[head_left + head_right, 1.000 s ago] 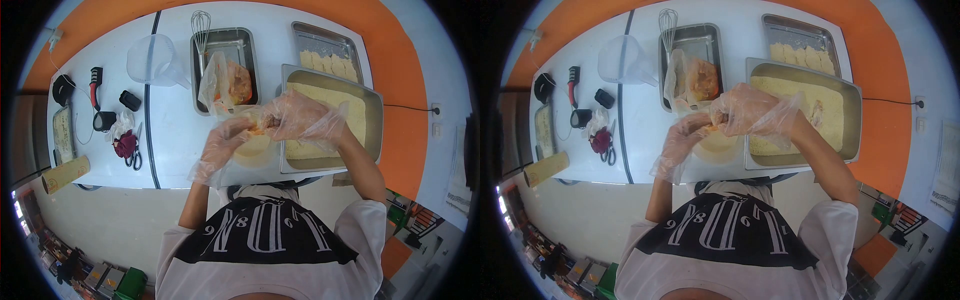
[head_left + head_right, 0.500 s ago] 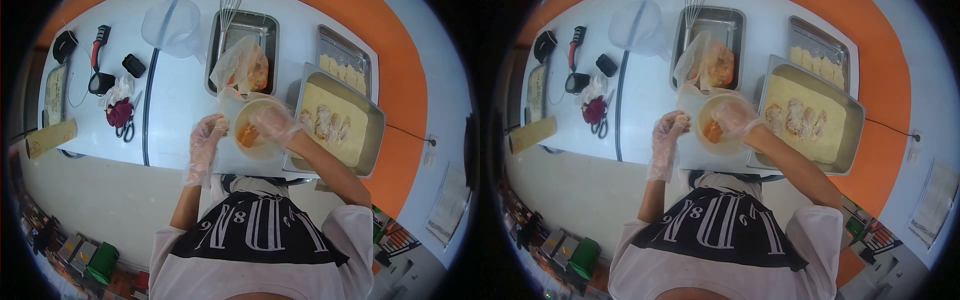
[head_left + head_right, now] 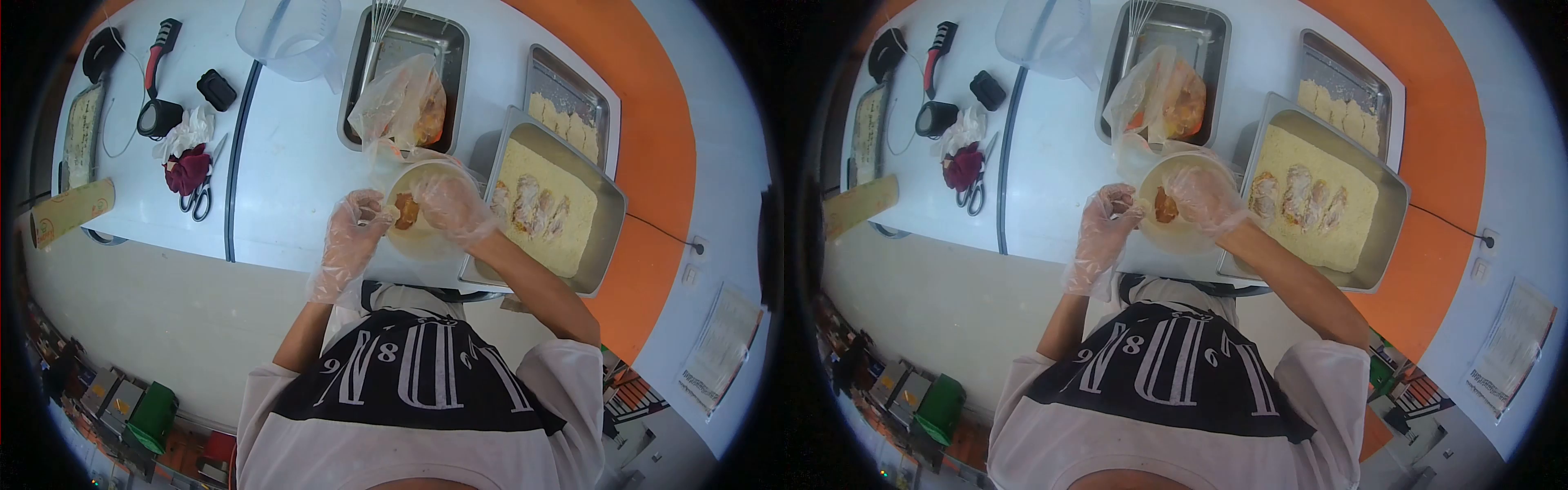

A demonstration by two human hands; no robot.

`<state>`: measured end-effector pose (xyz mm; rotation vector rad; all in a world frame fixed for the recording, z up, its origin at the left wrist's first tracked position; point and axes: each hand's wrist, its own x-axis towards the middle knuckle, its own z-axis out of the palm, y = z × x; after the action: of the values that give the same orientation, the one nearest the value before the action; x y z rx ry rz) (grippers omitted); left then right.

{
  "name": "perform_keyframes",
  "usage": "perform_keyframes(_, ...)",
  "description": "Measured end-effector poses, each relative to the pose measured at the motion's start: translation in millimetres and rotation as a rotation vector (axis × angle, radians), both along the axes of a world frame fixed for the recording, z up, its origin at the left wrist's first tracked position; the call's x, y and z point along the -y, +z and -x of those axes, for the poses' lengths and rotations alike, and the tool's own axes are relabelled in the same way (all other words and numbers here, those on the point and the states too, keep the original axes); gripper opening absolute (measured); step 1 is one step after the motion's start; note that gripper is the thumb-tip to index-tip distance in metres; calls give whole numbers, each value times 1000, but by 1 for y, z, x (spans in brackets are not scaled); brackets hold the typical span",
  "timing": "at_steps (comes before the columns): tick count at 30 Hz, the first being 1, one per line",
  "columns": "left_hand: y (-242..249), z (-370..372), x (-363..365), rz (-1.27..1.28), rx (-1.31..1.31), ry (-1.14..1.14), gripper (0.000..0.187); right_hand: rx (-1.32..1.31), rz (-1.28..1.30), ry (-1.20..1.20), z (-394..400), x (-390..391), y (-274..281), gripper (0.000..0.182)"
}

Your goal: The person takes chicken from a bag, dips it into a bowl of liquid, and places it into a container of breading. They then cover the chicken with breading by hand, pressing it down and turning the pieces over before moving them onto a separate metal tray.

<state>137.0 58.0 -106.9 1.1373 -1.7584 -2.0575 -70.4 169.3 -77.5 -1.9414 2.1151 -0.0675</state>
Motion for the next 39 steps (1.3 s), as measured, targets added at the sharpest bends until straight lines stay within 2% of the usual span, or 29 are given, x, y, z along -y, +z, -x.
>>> perform_keyframes(2,0,0,1,-6,-7,-11,39,-329,-203,128,-2,7,42,6)
perform_keyframes(3,1,1,2,-59,-15,-4,38,-329,-206,129,1,3,51,6)
perform_keyframes(5,2,2,2,-116,-25,0,37,-179,4,46,10,-8,62,5)
perform_keyframes(8,5,2,3,-99,-71,1,35,-60,-14,-3,0,-24,60,5)
perform_keyframes(9,6,2,3,-131,-75,22,35,-62,-16,-5,-4,-27,52,5)
perform_keyframes(11,5,3,2,-163,-81,42,35,32,-226,56,-18,-34,19,14)
perform_keyframes(12,3,2,3,-168,-91,37,36,32,-226,56,-22,-41,-2,14)
perform_keyframes(14,2,0,2,-176,-95,34,36,235,-246,-97,-30,-52,-36,19)
perform_keyframes(15,4,1,3,-164,-95,27,36,238,-248,-94,-34,-51,-39,19)
perform_keyframes(17,5,0,3,-149,-95,20,36,208,-12,-130,-41,-48,-44,15)
perform_keyframes(20,3,2,3,-158,-80,18,37,280,-96,-211,-43,-38,-31,16)
perform_keyframes(23,2,1,3,-118,-92,20,37,170,23,-99,-41,-63,-80,18)
perform_keyframes(24,3,1,3,-125,-90,14,36,168,21,-101,-41,-55,-69,18)
perform_keyframes(26,5,2,5,-132,-89,6,35,462,-290,-437,-42,-28,-33,19)
perform_keyframes(35,3,4,8,-147,-101,8,36,545,-165,-434,-44,-21,-43,22)
perform_keyframes(39,9,5,10,-122,-68,-21,34,703,-317,-579,-27,-2,20,23)
